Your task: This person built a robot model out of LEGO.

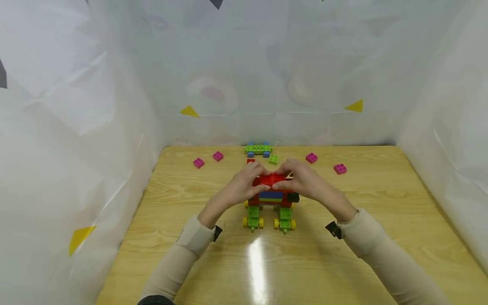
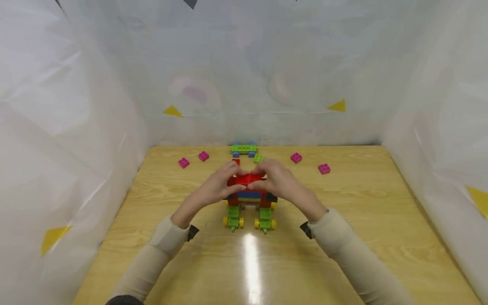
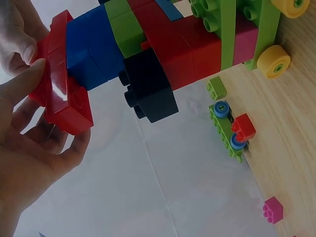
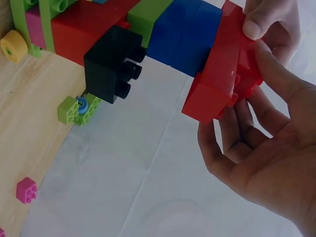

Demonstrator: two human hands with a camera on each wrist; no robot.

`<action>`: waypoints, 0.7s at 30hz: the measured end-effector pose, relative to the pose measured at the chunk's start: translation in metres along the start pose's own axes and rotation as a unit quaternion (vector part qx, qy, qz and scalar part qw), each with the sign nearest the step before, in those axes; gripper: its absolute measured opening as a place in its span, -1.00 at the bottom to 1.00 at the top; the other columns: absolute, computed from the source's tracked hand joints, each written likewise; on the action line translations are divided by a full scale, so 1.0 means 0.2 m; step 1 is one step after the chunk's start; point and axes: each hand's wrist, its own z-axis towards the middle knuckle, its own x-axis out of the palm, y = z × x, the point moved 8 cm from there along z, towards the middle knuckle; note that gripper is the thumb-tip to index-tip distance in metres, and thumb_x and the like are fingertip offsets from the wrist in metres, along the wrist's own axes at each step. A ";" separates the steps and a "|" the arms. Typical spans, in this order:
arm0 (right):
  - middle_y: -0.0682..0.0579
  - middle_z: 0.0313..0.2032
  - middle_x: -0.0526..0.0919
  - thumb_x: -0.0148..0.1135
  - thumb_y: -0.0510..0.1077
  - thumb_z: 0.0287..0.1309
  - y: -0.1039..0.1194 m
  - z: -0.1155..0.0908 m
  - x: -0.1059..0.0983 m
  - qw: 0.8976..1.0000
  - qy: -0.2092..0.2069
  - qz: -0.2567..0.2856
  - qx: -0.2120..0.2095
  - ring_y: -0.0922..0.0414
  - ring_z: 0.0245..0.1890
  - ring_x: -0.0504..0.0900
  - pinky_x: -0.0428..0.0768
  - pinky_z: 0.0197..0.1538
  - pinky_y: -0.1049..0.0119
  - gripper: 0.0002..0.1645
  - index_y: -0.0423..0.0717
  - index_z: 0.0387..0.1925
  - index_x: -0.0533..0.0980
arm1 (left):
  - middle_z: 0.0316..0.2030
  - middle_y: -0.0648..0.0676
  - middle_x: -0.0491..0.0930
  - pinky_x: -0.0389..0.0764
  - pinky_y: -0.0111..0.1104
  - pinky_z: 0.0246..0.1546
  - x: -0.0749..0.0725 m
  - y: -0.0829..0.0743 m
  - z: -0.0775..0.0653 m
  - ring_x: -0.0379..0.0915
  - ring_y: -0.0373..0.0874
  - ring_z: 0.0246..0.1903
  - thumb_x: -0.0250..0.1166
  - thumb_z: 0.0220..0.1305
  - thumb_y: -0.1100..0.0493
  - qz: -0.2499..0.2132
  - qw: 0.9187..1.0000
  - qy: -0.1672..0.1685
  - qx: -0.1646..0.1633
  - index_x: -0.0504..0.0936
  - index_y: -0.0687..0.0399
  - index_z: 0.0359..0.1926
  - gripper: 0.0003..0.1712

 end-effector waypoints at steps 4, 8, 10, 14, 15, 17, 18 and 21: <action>0.04 -0.30 0.62 0.46 -0.11 0.02 -0.01 0.01 0.01 1.000 -0.001 0.007 0.000 0.15 -0.33 0.55 0.56 -0.25 0.25 -0.67 -0.17 -0.19 0.63 | -0.15 0.08 0.46 0.47 -0.31 -0.10 0.00 0.00 0.00 0.34 -0.09 -0.15 0.34 0.24 0.20 0.010 1.000 -0.008 -0.002 0.57 0.21 -0.05 -0.71; 0.06 -0.26 0.64 0.44 -0.08 0.04 -0.02 0.01 0.00 1.000 0.004 0.013 -0.004 0.14 -0.27 0.56 0.59 -0.17 0.16 -0.67 -0.14 -0.16 0.62 | -0.15 0.09 0.47 0.48 -0.30 -0.09 0.00 0.01 0.01 0.36 -0.08 -0.13 0.33 0.24 0.19 0.022 1.000 -0.011 -0.001 0.56 0.21 -0.05 -0.71; 0.04 -0.20 0.63 0.38 -0.04 0.12 -0.04 0.00 -0.02 1.000 0.008 0.016 0.000 0.11 -0.21 0.57 0.58 -0.08 0.08 -0.64 -0.14 -0.09 0.60 | -0.13 0.09 0.47 0.49 -0.30 -0.07 0.00 0.00 0.02 0.38 -0.07 -0.12 0.32 0.25 0.18 0.029 1.000 -0.007 -0.002 0.56 0.21 -0.04 -0.70; -0.06 -0.01 0.60 0.16 0.08 0.31 -0.15 -0.03 -0.11 0.999 -0.008 0.007 0.040 0.00 -0.06 0.56 0.53 0.01 -0.04 -0.54 -0.14 0.07 0.54 | -0.11 0.11 0.49 0.51 -0.30 -0.07 0.00 0.00 0.06 0.41 -0.06 -0.11 0.31 0.27 0.14 0.050 0.999 0.006 -0.003 0.55 0.20 -0.03 -0.69; -0.09 0.02 0.59 0.11 0.10 0.35 -0.20 -0.04 -0.15 0.998 -0.017 0.003 0.055 -0.04 -0.04 0.55 0.52 0.01 -0.06 -0.51 -0.15 0.11 0.52 | -0.10 0.10 0.50 0.51 -0.30 -0.07 0.01 0.00 0.07 0.43 -0.07 -0.10 0.31 0.27 0.14 0.057 0.998 0.008 -0.002 0.56 0.20 -0.03 -0.69; -0.14 0.04 0.59 0.06 0.11 0.38 -0.33 -0.06 -0.24 0.996 -0.041 -0.004 0.083 -0.09 -0.04 0.56 0.52 -0.01 -0.08 -0.50 -0.16 0.12 0.52 | -0.10 0.09 0.51 0.52 -0.33 -0.12 0.00 -0.01 0.09 0.44 -0.09 -0.14 0.31 0.27 0.12 0.073 0.997 0.009 -0.005 0.56 0.18 -0.04 -0.70; -0.16 0.02 0.60 0.06 0.09 0.38 -0.40 -0.07 -0.27 0.994 -0.052 -0.010 0.095 -0.12 -0.05 0.56 0.52 -0.03 -0.10 -0.51 -0.18 0.11 0.53 | -0.11 0.08 0.52 0.52 -0.35 -0.14 0.00 -0.01 0.09 0.45 -0.10 -0.16 0.31 0.27 0.10 0.081 0.997 0.009 -0.007 0.57 0.17 -0.05 -0.70; -0.23 -0.04 0.61 0.05 0.03 0.40 -0.65 -0.13 -0.35 0.989 -0.072 -0.030 0.126 -0.14 -0.09 0.56 0.51 -0.06 -0.11 -0.54 -0.26 0.07 0.53 | -0.13 0.05 0.52 0.53 -0.38 -0.23 0.00 -0.01 0.11 0.46 -0.15 -0.24 0.29 0.28 0.03 0.103 0.995 0.007 -0.015 0.58 0.14 -0.07 -0.68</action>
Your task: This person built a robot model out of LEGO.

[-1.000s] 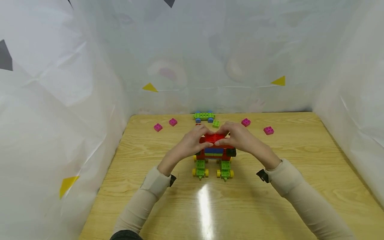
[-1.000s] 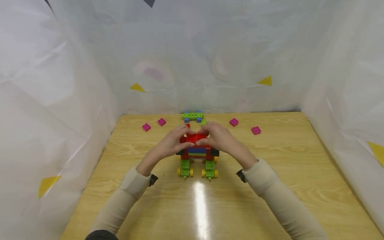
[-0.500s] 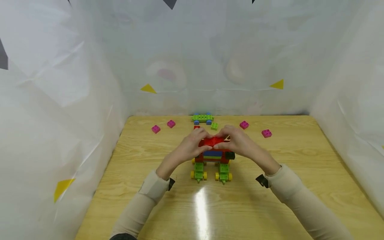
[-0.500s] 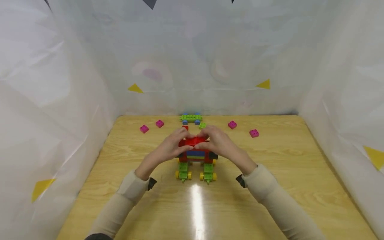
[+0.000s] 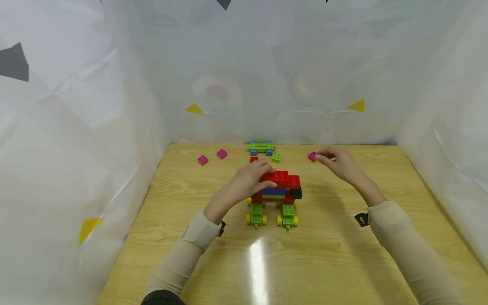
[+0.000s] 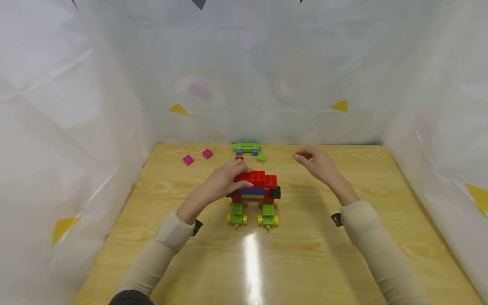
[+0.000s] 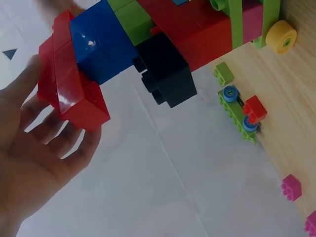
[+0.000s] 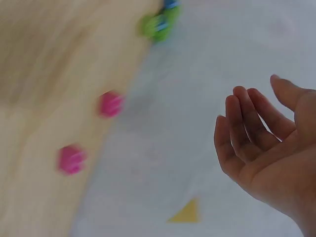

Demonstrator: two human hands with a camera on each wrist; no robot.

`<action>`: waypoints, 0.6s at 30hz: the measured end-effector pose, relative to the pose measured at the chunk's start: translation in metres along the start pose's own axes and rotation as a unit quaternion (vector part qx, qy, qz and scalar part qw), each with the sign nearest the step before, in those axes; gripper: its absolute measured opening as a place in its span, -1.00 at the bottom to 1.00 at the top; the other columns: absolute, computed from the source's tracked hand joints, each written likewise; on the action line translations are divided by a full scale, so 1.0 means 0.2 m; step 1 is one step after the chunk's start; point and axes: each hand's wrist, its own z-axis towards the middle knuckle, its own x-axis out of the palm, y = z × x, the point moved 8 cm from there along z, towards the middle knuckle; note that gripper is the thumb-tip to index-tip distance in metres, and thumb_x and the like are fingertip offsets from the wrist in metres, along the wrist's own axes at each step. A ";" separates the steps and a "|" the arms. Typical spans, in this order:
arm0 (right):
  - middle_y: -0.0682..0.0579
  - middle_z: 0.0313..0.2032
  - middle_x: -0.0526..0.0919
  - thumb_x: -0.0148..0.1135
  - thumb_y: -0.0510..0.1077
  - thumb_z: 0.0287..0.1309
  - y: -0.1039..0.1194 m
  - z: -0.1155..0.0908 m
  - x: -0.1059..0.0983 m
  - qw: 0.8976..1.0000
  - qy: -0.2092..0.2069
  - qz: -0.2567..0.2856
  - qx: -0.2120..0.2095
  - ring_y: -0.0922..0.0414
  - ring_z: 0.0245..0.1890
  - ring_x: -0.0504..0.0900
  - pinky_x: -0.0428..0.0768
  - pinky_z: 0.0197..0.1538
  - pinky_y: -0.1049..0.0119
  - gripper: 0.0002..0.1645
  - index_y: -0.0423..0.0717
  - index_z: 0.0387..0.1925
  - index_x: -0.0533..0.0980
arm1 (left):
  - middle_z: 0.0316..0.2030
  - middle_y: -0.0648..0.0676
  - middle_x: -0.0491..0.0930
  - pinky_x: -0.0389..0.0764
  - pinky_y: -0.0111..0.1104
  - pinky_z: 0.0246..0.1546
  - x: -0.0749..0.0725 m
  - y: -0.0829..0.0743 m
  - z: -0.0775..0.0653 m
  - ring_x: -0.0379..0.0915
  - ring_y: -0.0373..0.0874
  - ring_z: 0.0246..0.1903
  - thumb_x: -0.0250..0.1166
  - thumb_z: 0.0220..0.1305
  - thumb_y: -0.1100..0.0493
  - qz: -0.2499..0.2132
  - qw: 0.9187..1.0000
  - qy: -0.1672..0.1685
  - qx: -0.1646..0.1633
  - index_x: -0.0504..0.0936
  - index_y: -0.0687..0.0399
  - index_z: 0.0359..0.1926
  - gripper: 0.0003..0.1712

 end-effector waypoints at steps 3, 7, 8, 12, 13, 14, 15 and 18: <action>-0.29 -0.12 0.61 0.04 -0.04 0.42 -0.24 -0.03 -0.01 0.999 -0.005 -0.020 0.035 -0.15 -0.17 0.58 0.53 -0.14 -0.09 -0.55 -0.36 0.05 0.51 | -0.16 0.04 0.53 0.54 -0.38 -0.27 0.00 -0.01 0.01 0.46 -0.16 -0.28 0.26 0.29 -0.03 0.009 1.000 -0.002 -0.005 0.59 0.12 -0.10 -0.67; -0.36 -0.16 0.60 0.04 -0.09 0.41 -0.46 -0.09 0.01 0.997 -0.019 -0.026 0.064 -0.21 -0.19 0.58 0.53 -0.15 -0.13 -0.55 -0.46 0.03 0.48 | -0.15 0.06 0.50 0.54 -0.38 -0.23 0.01 -0.02 0.01 0.45 -0.16 -0.26 0.24 0.32 0.01 -0.015 1.000 0.003 -0.013 0.57 0.14 -0.12 -0.71; -0.38 -0.13 0.58 0.04 -0.12 0.41 -0.49 -0.10 0.01 0.997 -0.026 -0.029 0.067 -0.24 -0.15 0.56 0.51 -0.13 -0.15 -0.55 -0.48 0.03 0.47 | -0.14 0.07 0.49 0.54 -0.37 -0.22 0.01 -0.01 0.01 0.45 -0.15 -0.26 0.24 0.32 0.03 -0.025 1.000 0.004 -0.018 0.57 0.15 -0.11 -0.71; -0.49 -0.03 0.49 0.08 -0.17 0.37 -0.59 -0.10 0.01 0.993 -0.052 -0.048 0.093 -0.35 -0.06 0.47 0.46 -0.10 -0.22 -0.56 -0.52 0.05 0.44 | -0.12 0.09 0.45 0.52 -0.34 -0.14 0.04 0.02 0.01 0.42 -0.12 -0.21 0.23 0.34 0.08 -0.075 0.997 0.003 -0.027 0.53 0.17 -0.10 -0.74; -0.50 -0.01 0.46 0.08 -0.17 0.37 -0.61 -0.10 0.00 0.992 -0.052 -0.058 0.104 -0.37 -0.04 0.44 0.46 -0.11 -0.23 -0.54 -0.53 0.07 0.42 | -0.12 0.08 0.44 0.51 -0.34 -0.12 0.04 0.02 0.01 0.41 -0.12 -0.20 0.23 0.34 0.09 -0.085 0.996 0.002 -0.029 0.52 0.17 -0.10 -0.75; -0.51 0.01 0.44 0.08 -0.16 0.36 -0.64 -0.10 0.00 0.990 -0.051 -0.066 0.115 -0.39 -0.03 0.43 0.46 -0.11 -0.24 -0.52 -0.53 0.10 0.40 | -0.12 0.08 0.43 0.50 -0.34 -0.11 0.05 0.03 0.01 0.40 -0.12 -0.19 0.23 0.34 0.10 -0.095 0.995 0.000 -0.031 0.52 0.17 -0.10 -0.75; -0.51 0.02 0.43 0.08 -0.15 0.36 -0.66 -0.09 0.01 0.988 -0.048 -0.072 0.125 -0.39 -0.03 0.42 0.46 -0.12 -0.24 -0.50 -0.53 0.11 0.38 | -0.13 0.07 0.42 0.49 -0.34 -0.10 0.05 0.03 0.01 0.39 -0.13 -0.18 0.24 0.34 0.10 -0.105 0.994 -0.002 -0.031 0.51 0.16 -0.11 -0.77; -0.53 0.04 0.37 0.07 -0.06 0.37 -0.71 -0.09 0.02 0.984 -0.030 -0.088 0.149 -0.42 -0.02 0.38 0.45 -0.14 -0.25 -0.40 -0.54 0.17 0.31 | -0.15 0.07 0.42 0.47 -0.34 -0.11 0.05 0.03 0.02 0.37 -0.13 -0.19 0.25 0.33 0.11 -0.126 0.992 -0.008 -0.029 0.51 0.15 -0.14 -0.79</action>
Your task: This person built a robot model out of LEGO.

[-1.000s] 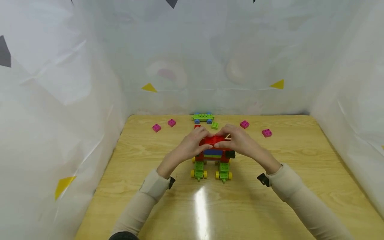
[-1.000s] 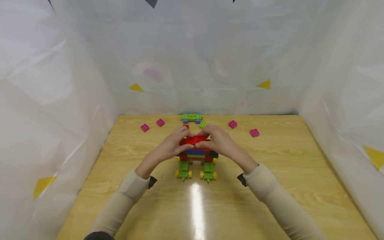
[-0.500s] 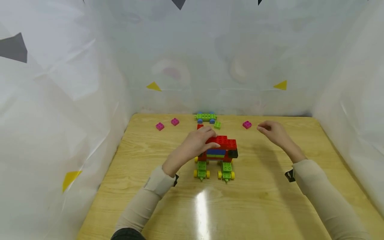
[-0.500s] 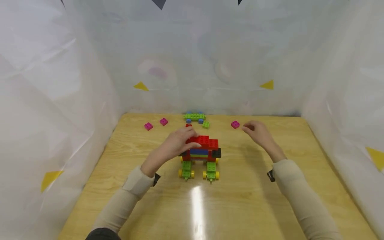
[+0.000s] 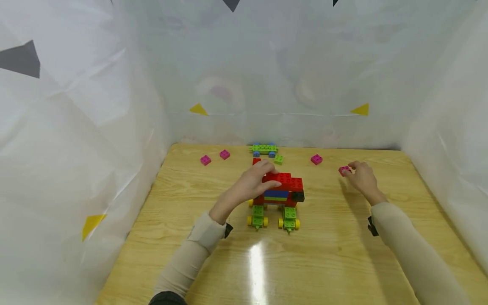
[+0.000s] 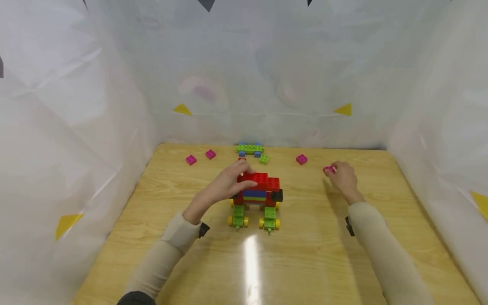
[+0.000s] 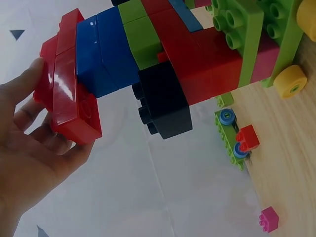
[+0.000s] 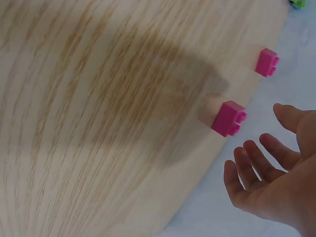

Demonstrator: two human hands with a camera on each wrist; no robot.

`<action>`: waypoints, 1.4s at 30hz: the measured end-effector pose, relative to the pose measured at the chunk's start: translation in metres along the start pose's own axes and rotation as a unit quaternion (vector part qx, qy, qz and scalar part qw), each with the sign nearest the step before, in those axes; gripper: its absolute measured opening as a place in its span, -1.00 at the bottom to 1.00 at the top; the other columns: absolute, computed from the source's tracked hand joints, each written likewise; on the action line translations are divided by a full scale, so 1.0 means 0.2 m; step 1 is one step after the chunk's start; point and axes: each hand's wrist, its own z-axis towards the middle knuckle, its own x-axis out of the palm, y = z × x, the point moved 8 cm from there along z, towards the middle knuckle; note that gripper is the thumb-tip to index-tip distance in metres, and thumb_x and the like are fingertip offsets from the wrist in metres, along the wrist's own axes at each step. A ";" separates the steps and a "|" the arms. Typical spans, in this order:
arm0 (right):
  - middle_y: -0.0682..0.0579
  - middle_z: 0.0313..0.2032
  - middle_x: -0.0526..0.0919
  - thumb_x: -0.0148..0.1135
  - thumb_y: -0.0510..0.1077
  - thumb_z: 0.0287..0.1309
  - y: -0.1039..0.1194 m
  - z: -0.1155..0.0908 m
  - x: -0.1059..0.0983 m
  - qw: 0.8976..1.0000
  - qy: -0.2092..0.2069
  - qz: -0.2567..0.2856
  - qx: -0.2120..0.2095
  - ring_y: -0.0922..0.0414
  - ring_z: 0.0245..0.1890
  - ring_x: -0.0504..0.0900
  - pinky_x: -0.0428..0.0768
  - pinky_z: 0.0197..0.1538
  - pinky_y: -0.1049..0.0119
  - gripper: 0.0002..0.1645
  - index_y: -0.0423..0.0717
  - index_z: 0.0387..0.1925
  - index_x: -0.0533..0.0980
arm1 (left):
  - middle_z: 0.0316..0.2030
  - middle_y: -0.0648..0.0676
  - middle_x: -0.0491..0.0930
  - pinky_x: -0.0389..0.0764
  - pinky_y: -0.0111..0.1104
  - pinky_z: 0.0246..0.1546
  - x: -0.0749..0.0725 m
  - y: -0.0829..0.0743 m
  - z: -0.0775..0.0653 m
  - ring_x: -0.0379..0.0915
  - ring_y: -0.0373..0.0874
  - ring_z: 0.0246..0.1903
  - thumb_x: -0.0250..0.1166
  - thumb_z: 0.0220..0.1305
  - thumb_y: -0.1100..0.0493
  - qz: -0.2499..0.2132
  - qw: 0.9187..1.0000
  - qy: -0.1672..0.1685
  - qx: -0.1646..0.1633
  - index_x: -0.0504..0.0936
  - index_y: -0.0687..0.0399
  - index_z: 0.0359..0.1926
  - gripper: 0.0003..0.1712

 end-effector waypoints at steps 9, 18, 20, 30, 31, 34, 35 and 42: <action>-0.53 -0.03 0.42 0.10 0.02 0.36 -0.08 0.04 0.08 0.999 0.019 -0.031 0.037 -0.41 -0.09 0.45 0.51 -0.23 -0.20 -0.37 -0.51 0.12 0.33 | -0.17 0.06 0.45 0.42 -0.35 -0.09 0.01 -0.01 0.02 0.34 -0.14 -0.19 0.26 0.32 0.15 -0.029 0.999 0.000 0.022 0.52 0.16 -0.14 -0.80; -0.33 -0.23 0.43 0.17 -0.04 0.30 -0.09 -0.01 0.12 0.998 -0.002 -0.036 0.046 -0.25 -0.25 0.46 0.42 -0.33 -0.08 -0.63 -0.35 -0.21 0.41 | -0.07 0.08 0.44 0.41 -0.29 0.05 0.04 -0.01 0.01 0.34 -0.08 -0.02 0.26 0.32 0.15 -0.042 0.999 0.026 0.017 0.57 0.17 0.08 -0.66; -0.31 -0.25 0.49 0.19 -0.07 0.30 -0.07 -0.02 0.13 0.999 -0.001 -0.027 0.038 -0.19 -0.29 0.50 0.42 -0.35 -0.03 -0.67 -0.32 -0.23 0.43 | -0.12 0.07 0.43 0.41 -0.30 0.00 0.03 -0.01 0.01 0.33 -0.10 -0.09 0.25 0.33 0.17 -0.043 0.999 0.023 0.019 0.58 0.18 0.05 -0.68; -0.31 -0.11 0.60 0.31 -0.10 0.21 0.39 -0.09 -0.01 0.991 -0.052 0.038 -0.121 -0.22 -0.15 0.57 0.51 -0.17 -0.12 -0.50 -0.34 0.07 0.45 | -0.12 0.06 0.43 0.41 -0.35 -0.05 0.02 -0.02 0.01 0.34 -0.12 -0.14 0.24 0.34 0.17 -0.034 0.999 0.020 0.018 0.59 0.19 -0.01 -0.74; -0.29 -0.11 0.61 0.32 -0.11 0.20 0.47 -0.12 -0.04 0.987 -0.058 0.046 -0.144 -0.21 -0.15 0.58 0.51 -0.15 -0.12 -0.50 -0.33 0.07 0.47 | -0.13 0.06 0.43 0.41 -0.35 -0.06 0.02 -0.02 0.01 0.33 -0.13 -0.15 0.24 0.34 0.17 -0.033 0.999 0.020 0.017 0.59 0.18 -0.01 -0.74; -0.20 -0.13 0.64 0.38 -0.18 0.12 0.70 -0.23 -0.14 0.971 -0.070 0.057 -0.221 -0.13 -0.19 0.60 0.56 -0.16 -0.08 -0.57 -0.28 0.00 0.55 | -0.14 0.05 0.42 0.40 -0.37 -0.11 0.02 -0.02 0.01 0.31 -0.14 -0.19 0.24 0.34 0.16 -0.031 0.999 0.022 0.015 0.60 0.18 -0.01 -0.74; -0.17 -0.14 0.64 0.41 -0.20 0.07 0.77 -0.27 -0.16 0.965 -0.073 0.055 -0.248 -0.09 -0.21 0.61 0.57 -0.18 -0.06 -0.59 -0.26 -0.03 0.57 | -0.14 0.05 0.42 0.40 -0.38 -0.12 0.02 -0.02 0.01 0.31 -0.14 -0.19 0.24 0.34 0.16 -0.031 0.999 0.022 0.015 0.60 0.18 0.00 -0.73; 0.06 -0.19 0.67 0.53 -0.32 -0.18 1.03 -0.47 -0.29 0.926 -0.088 0.045 -0.364 0.15 -0.23 0.60 0.54 -0.16 0.38 -0.53 -0.10 -0.11 0.65 | -0.15 0.06 0.42 0.40 -0.37 -0.13 0.01 -0.03 0.00 0.31 -0.12 -0.19 0.25 0.33 0.15 -0.024 0.999 0.018 0.015 0.60 0.19 -0.01 -0.73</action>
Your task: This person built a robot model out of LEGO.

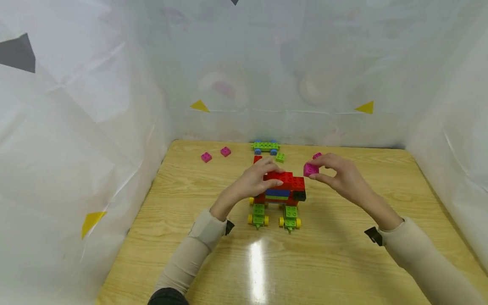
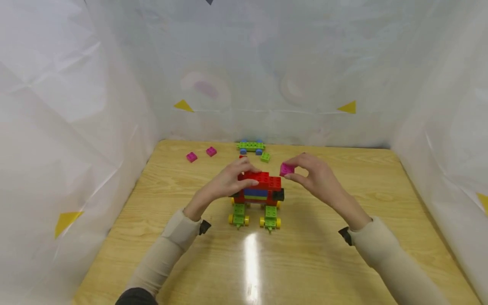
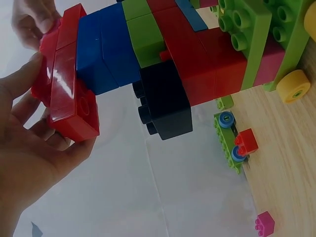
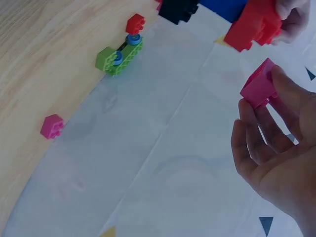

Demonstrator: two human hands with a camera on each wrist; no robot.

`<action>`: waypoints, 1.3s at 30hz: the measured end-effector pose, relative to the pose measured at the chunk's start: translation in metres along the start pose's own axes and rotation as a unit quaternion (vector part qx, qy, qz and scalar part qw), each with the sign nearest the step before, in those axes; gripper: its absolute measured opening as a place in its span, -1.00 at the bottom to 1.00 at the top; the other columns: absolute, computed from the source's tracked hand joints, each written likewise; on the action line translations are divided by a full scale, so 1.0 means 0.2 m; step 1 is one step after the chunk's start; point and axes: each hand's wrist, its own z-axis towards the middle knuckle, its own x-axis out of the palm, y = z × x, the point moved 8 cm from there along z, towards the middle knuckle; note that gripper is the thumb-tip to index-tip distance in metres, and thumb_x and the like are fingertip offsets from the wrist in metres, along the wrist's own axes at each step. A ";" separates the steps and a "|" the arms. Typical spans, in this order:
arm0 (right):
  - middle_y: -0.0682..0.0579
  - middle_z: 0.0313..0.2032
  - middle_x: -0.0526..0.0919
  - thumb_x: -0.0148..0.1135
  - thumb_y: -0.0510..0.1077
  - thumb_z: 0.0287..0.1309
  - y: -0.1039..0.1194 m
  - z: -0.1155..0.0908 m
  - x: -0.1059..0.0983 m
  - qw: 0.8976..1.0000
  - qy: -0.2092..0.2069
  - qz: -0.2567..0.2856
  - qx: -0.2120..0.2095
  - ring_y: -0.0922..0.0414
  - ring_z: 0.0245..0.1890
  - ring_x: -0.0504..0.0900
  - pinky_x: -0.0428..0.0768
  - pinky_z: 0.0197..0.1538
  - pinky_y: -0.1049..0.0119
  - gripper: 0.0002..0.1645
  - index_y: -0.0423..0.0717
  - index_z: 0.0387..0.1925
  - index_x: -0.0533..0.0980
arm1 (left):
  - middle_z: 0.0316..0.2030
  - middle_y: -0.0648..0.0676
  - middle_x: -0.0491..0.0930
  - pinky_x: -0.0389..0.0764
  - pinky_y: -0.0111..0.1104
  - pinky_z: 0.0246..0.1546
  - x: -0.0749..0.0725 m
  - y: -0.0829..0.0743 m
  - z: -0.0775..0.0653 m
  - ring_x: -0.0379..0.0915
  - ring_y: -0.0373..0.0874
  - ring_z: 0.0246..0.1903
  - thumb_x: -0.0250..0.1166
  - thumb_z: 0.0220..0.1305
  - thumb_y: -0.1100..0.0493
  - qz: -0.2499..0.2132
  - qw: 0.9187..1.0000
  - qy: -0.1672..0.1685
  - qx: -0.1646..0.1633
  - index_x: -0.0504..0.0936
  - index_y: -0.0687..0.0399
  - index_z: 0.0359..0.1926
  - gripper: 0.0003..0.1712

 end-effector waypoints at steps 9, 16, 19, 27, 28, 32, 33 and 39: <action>0.10 -0.15 0.68 0.50 -0.31 -0.12 0.08 -0.02 0.03 0.998 0.043 0.029 -0.019 0.17 -0.13 0.60 0.51 -0.06 0.47 -0.58 -0.11 -0.12 0.64 | -0.15 0.05 0.41 0.41 -0.37 -0.10 0.00 0.00 0.00 0.32 -0.12 -0.17 0.24 0.33 0.16 -0.003 1.000 -0.004 -0.003 0.60 0.18 -0.01 -0.73; 0.09 -0.13 0.68 0.50 -0.31 -0.12 0.07 -0.03 0.07 0.998 0.060 0.024 -0.005 0.10 -0.07 0.60 0.57 -0.06 0.12 -0.56 -0.09 -0.10 0.62 | -0.17 0.04 0.40 0.39 -0.39 -0.13 0.01 0.01 0.00 0.30 -0.14 -0.20 0.25 0.33 0.16 -0.006 1.000 -0.004 0.001 0.60 0.18 -0.01 -0.74; 0.08 -0.13 0.68 0.49 -0.32 -0.10 0.07 -0.03 0.08 0.998 0.061 0.027 -0.003 0.07 -0.07 0.61 0.58 -0.08 0.09 -0.58 -0.10 -0.11 0.63 | -0.17 0.05 0.41 0.40 -0.38 -0.13 0.01 0.01 0.00 0.31 -0.13 -0.20 0.25 0.33 0.15 -0.004 1.000 -0.004 0.002 0.60 0.18 -0.01 -0.73; 0.02 -0.17 0.66 0.46 -0.32 -0.06 0.08 0.00 0.09 0.996 0.081 0.024 0.001 0.02 -0.16 0.63 0.62 -0.19 0.07 -0.67 -0.13 -0.16 0.65 | -0.16 0.05 0.41 0.40 -0.37 -0.13 0.00 0.01 -0.01 0.31 -0.14 -0.19 0.25 0.33 0.15 -0.003 1.000 -0.007 0.002 0.61 0.17 0.00 -0.72; 0.02 -0.17 0.66 0.46 -0.32 -0.06 0.08 0.00 0.09 0.996 0.086 0.023 0.002 0.01 -0.15 0.63 0.62 -0.18 0.06 -0.67 -0.12 -0.17 0.66 | -0.17 0.04 0.41 0.40 -0.37 -0.14 0.00 0.01 -0.01 0.31 -0.14 -0.20 0.25 0.33 0.15 -0.003 1.000 -0.009 0.003 0.61 0.18 -0.01 -0.72; 0.03 -0.20 0.66 0.48 -0.34 -0.09 0.09 0.02 0.09 0.995 0.097 0.016 0.002 0.00 -0.15 0.63 0.62 -0.15 0.05 -0.67 -0.11 -0.20 0.66 | -0.21 0.04 0.39 0.37 -0.39 -0.20 -0.01 0.00 -0.01 0.28 -0.15 -0.24 0.26 0.32 0.16 -0.004 1.000 -0.012 0.012 0.61 0.19 -0.01 -0.72; 0.04 -0.21 0.66 0.48 -0.35 -0.11 0.10 0.02 0.09 0.995 0.099 0.013 -0.001 0.01 -0.16 0.63 0.62 -0.16 0.06 -0.66 -0.11 -0.20 0.66 | -0.21 0.04 0.39 0.36 -0.40 -0.20 -0.01 0.00 -0.01 0.27 -0.15 -0.25 0.26 0.32 0.16 -0.005 1.000 -0.012 0.013 0.61 0.19 -0.01 -0.72; 0.06 -0.25 0.66 0.51 -0.37 -0.17 0.11 0.03 0.09 0.995 0.102 -0.002 -0.014 0.07 -0.24 0.62 0.62 -0.21 0.11 -0.64 -0.13 -0.23 0.66 | -0.22 0.03 0.37 0.34 -0.41 -0.21 0.00 0.01 -0.01 0.25 -0.16 -0.26 0.25 0.33 0.15 -0.006 1.000 -0.009 0.014 0.61 0.18 0.00 -0.72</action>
